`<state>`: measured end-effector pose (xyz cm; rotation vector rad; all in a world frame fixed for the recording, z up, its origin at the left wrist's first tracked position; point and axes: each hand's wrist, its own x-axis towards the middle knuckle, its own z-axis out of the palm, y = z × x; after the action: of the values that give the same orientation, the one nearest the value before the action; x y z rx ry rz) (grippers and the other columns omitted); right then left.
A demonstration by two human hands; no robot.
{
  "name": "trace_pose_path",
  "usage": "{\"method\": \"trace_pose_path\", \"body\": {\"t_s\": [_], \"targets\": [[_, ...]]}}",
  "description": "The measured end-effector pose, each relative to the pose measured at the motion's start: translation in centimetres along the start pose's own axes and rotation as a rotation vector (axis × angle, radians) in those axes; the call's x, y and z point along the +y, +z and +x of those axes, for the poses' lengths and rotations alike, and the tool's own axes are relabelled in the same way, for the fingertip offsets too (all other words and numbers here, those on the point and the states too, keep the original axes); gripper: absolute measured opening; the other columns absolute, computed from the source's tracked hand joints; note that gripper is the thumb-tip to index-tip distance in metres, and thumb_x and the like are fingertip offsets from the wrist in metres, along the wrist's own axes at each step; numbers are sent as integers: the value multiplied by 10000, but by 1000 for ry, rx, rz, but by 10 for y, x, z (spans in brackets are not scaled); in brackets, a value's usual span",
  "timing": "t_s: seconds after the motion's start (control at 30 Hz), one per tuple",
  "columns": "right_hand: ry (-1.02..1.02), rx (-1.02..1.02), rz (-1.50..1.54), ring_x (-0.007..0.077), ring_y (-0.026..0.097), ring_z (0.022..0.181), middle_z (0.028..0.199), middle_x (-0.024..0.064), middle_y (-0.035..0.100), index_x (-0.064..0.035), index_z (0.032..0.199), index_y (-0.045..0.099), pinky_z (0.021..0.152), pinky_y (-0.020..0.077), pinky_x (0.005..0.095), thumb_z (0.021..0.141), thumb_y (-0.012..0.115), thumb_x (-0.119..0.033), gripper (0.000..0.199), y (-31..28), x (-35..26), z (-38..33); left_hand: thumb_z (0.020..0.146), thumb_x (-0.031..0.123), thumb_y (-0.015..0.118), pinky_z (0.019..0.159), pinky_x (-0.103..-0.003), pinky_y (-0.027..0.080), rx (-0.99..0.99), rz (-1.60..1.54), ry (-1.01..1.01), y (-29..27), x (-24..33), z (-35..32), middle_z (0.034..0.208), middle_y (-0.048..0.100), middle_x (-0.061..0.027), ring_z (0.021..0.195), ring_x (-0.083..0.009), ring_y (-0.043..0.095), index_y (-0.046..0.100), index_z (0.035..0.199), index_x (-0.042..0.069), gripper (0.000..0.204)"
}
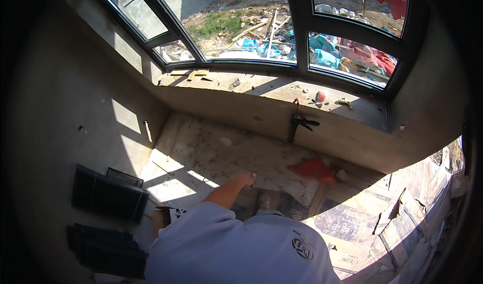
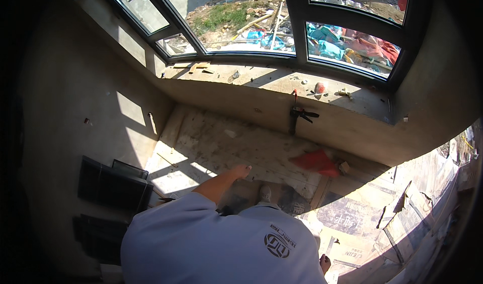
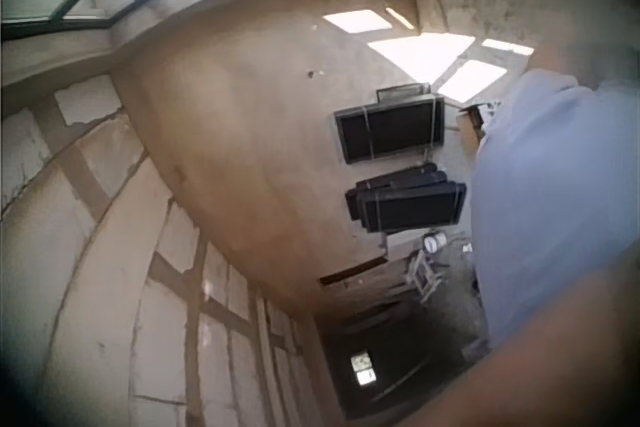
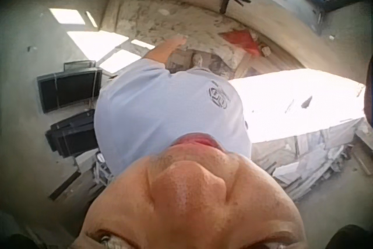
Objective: The person applies sealant to the window frame using a caulking gun, then walks down the stairs and moves a ladder.
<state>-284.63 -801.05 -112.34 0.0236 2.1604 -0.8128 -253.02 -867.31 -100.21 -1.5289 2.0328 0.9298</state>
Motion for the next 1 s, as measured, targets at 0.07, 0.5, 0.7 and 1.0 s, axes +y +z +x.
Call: {"method": "trace_pose_path", "body": {"t_s": [0.07,0.5,0.7,1.0], "targets": [[52,70,157,155,556,610,707,96,643,106,980,687,598,451,333,982,653,-288,396,-23,9,-6,1038,563,332,1078,-505,401,-92,112,120,29,88,-26,1342,590,-267,1265,-459,523,655,1230,-22,695],[355,643,661,153,650,672,884,98,706,45,1179,664,601,526,283,955,693,-336,442,-183,157,-71,1037,488,464,956,-392,495,-229,138,803,112,400,-76,1119,731,-160,1087,-278,679,688,1225,22,550],[419,448,669,135,645,694,874,74,709,29,1176,689,637,530,297,958,683,-316,408,-133,128,-107,955,517,549,991,-450,491,-320,635,297,131,324,44,1184,692,-233,1150,-391,651,732,1142,38,545],[561,388,733,146,654,684,818,78,714,32,1117,726,644,543,317,931,705,-268,354,-184,121,-67,923,462,638,995,-416,498,-414,538,309,227,496,80,1198,705,-194,1168,-326,658,737,1148,52,478]]}}
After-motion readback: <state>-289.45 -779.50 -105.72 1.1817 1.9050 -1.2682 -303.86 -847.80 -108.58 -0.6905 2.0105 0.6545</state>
